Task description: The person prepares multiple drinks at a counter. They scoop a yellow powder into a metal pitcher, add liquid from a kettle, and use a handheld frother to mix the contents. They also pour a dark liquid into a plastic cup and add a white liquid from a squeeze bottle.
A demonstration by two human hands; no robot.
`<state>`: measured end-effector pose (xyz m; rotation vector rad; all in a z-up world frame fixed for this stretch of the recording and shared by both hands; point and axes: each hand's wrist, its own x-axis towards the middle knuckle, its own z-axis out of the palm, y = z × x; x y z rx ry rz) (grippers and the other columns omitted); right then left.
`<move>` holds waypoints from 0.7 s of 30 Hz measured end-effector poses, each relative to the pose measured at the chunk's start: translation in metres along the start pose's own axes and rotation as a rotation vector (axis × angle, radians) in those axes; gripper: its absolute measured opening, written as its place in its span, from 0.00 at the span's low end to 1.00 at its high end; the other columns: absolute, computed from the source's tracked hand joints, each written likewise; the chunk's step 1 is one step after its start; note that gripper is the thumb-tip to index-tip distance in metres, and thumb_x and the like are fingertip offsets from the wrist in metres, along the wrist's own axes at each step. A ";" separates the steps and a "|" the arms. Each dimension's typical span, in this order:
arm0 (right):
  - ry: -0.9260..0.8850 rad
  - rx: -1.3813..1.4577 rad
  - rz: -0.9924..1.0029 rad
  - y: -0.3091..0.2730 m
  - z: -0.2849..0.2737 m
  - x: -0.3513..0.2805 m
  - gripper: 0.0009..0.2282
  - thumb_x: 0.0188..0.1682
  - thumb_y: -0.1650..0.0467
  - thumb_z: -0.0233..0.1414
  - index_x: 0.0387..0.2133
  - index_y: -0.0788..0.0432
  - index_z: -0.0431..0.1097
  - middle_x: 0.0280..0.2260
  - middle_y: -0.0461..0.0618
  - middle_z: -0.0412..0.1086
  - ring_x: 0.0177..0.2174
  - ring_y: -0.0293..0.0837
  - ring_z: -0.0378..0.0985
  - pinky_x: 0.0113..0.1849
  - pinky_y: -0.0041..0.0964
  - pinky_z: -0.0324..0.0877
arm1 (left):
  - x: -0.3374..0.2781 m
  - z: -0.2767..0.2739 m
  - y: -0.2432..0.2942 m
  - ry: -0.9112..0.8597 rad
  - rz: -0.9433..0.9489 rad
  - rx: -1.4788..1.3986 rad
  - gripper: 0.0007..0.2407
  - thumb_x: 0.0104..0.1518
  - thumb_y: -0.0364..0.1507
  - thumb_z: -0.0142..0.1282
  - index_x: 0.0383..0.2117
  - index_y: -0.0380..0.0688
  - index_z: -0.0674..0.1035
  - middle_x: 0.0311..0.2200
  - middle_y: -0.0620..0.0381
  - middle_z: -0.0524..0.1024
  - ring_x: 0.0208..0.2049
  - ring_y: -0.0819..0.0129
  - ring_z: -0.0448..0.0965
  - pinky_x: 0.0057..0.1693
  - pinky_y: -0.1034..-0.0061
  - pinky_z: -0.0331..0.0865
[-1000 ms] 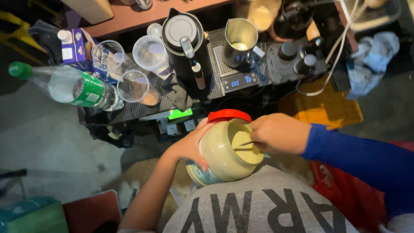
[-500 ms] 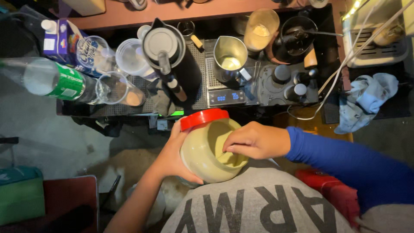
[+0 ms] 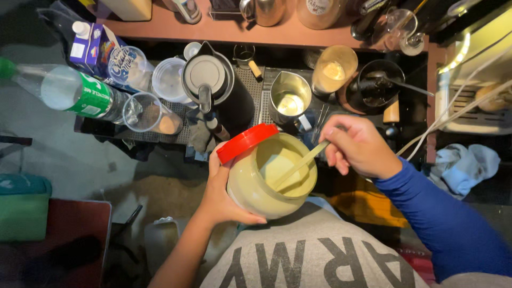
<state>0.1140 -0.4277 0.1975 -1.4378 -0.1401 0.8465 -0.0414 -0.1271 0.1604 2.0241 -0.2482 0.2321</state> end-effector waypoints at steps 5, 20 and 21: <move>0.053 -0.023 -0.069 -0.019 -0.026 0.024 0.08 0.56 0.70 0.46 0.32 0.64 0.67 0.15 0.52 0.69 0.09 0.35 0.63 0.13 0.27 0.59 | 0.009 0.005 0.003 0.025 -0.050 -0.001 0.55 0.19 0.47 0.80 0.65 0.39 0.68 0.67 0.39 0.56 0.71 0.42 0.56 0.73 0.53 0.54; 0.222 0.201 -0.194 -0.040 -0.112 0.079 0.07 0.58 0.72 0.46 0.32 0.62 0.69 0.17 0.46 0.65 0.11 0.32 0.59 0.15 0.25 0.55 | 0.015 0.016 -0.016 0.101 -0.123 -0.015 0.57 0.18 0.49 0.79 0.66 0.39 0.67 0.66 0.42 0.60 0.70 0.44 0.56 0.73 0.53 0.50; 0.248 0.187 -0.224 -0.042 -0.116 0.081 0.07 0.58 0.72 0.47 0.33 0.62 0.69 0.18 0.46 0.66 0.12 0.32 0.60 0.16 0.25 0.56 | 0.015 0.016 -0.017 0.100 -0.129 -0.026 0.56 0.18 0.48 0.79 0.65 0.39 0.67 0.66 0.42 0.60 0.70 0.44 0.56 0.73 0.53 0.51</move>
